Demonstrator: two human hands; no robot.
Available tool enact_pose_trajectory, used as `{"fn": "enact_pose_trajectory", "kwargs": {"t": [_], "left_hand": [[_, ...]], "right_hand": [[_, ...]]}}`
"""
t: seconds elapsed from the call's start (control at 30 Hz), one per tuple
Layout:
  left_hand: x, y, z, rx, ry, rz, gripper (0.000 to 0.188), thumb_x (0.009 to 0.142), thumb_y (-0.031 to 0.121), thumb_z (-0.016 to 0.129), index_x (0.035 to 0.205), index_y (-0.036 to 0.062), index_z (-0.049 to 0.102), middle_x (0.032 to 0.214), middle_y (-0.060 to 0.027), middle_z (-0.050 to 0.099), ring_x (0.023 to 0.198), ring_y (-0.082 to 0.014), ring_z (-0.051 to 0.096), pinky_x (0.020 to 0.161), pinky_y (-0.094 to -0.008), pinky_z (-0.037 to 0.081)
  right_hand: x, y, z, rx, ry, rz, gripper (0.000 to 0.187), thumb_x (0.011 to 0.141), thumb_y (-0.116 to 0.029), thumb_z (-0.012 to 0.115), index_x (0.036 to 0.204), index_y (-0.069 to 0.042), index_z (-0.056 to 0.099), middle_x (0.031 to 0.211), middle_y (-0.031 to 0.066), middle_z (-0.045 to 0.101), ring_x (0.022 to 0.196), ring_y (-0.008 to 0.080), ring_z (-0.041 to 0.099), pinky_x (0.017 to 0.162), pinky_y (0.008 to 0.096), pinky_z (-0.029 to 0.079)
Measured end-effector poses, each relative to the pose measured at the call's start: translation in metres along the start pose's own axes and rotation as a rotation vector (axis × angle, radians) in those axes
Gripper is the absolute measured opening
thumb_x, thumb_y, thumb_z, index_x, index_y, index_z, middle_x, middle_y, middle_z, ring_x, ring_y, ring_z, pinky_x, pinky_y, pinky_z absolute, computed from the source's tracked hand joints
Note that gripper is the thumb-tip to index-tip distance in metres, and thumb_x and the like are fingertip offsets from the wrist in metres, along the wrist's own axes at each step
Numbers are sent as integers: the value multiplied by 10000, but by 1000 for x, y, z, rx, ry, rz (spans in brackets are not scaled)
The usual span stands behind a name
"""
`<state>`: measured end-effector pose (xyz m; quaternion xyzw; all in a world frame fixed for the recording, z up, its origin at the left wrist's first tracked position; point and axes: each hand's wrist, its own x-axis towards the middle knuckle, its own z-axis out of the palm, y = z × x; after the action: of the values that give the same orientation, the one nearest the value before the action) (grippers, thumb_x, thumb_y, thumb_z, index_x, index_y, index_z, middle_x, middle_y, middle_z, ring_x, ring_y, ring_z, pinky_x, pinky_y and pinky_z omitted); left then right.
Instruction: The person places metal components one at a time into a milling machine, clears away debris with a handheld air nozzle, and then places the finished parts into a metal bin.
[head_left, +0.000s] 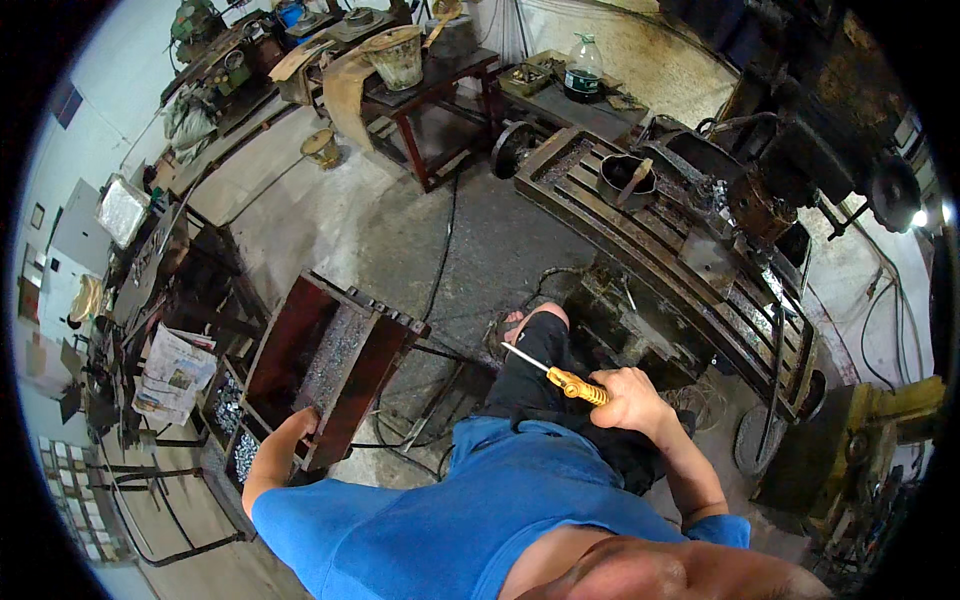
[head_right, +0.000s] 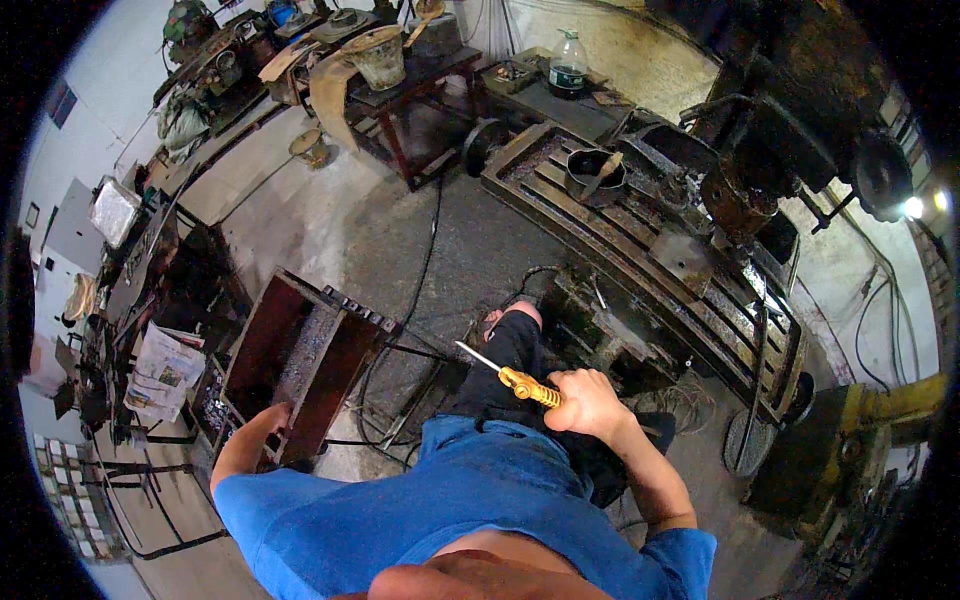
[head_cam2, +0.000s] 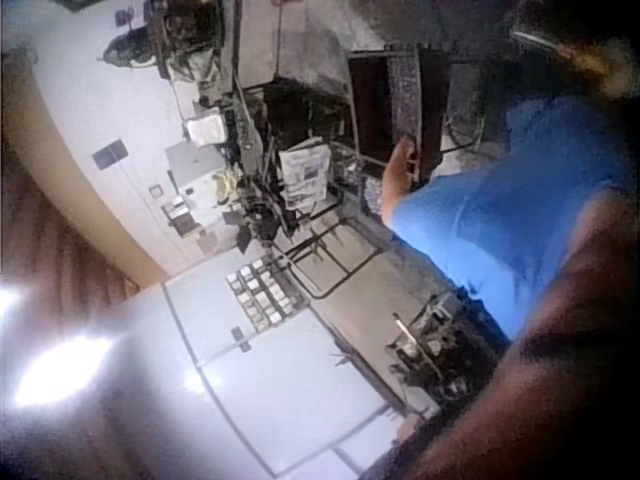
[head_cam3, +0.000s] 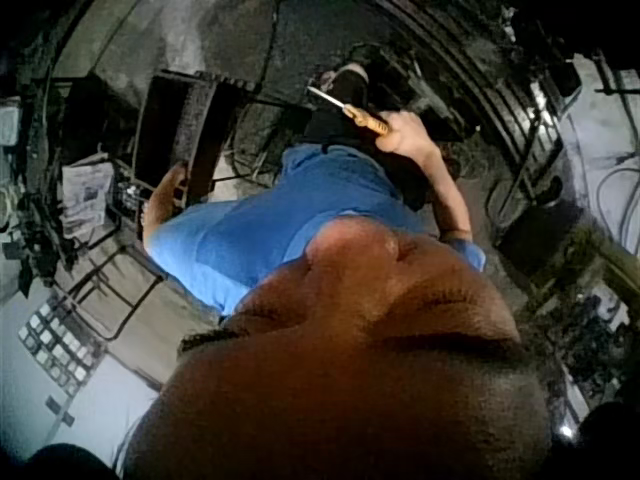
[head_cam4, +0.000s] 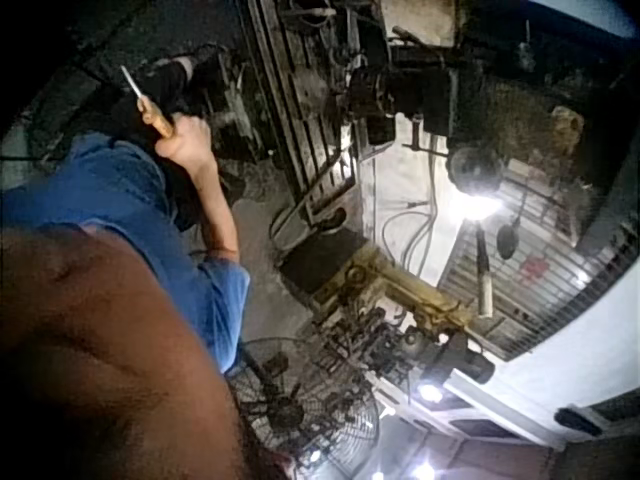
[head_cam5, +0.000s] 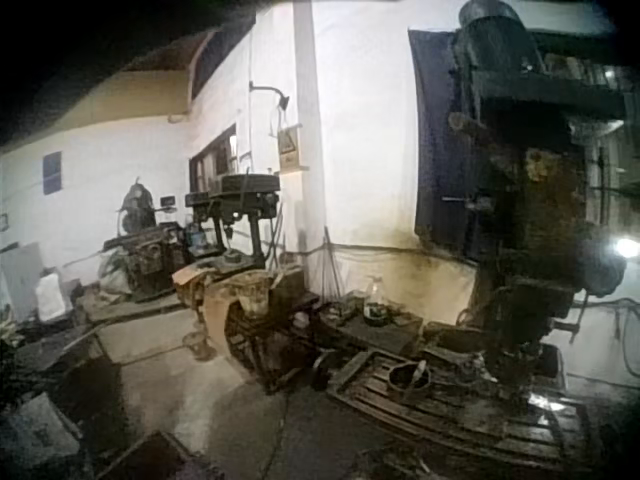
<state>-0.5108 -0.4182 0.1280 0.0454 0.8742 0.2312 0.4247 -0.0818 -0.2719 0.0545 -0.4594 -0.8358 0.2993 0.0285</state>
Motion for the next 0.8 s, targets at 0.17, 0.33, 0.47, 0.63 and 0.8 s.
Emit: {"fn": "enact_pose_trajectory", "kwargs": {"t": [0.17,0.33,0.47,0.63,0.8], "left_hand": [[-10,7,-4,-70,31,21,460,649,373,641,981,61,574,918,-105,443,782,-216,398,672,-348,312],[151,14,-6,-88,78,444,194,805,204,571,796,10,578,479,-44,424,355,-143,343,356,-319,266],[209,50,9,-739,-333,722,210,797,65,544,980,-36,521,760,-45,521,590,-118,485,589,-317,498],[149,136,114,-1051,-781,899,295,730,47,561,1008,-19,491,957,-168,567,865,-295,590,751,-415,512],[87,181,242,-962,-1255,836,312,674,37,551,979,7,493,967,-168,549,891,-352,564,801,-429,480]], "right_hand": [[2,-1,-4,40,53,-56,316,519,-244,537,719,1,553,705,214,578,723,409,556,655,456,458],[5,-3,-6,80,32,-20,324,507,-243,567,721,-1,539,728,235,566,704,425,540,629,468,437],[3,-5,-6,99,51,-71,350,506,-242,564,761,-2,544,736,237,568,705,429,537,638,463,441],[-4,-7,-12,97,80,-68,399,507,-235,566,835,-8,574,772,218,582,742,415,548,663,453,452],[-18,-8,-26,87,192,-2,412,516,-225,567,867,-11,579,783,201,589,755,404,556,667,453,456]]}}
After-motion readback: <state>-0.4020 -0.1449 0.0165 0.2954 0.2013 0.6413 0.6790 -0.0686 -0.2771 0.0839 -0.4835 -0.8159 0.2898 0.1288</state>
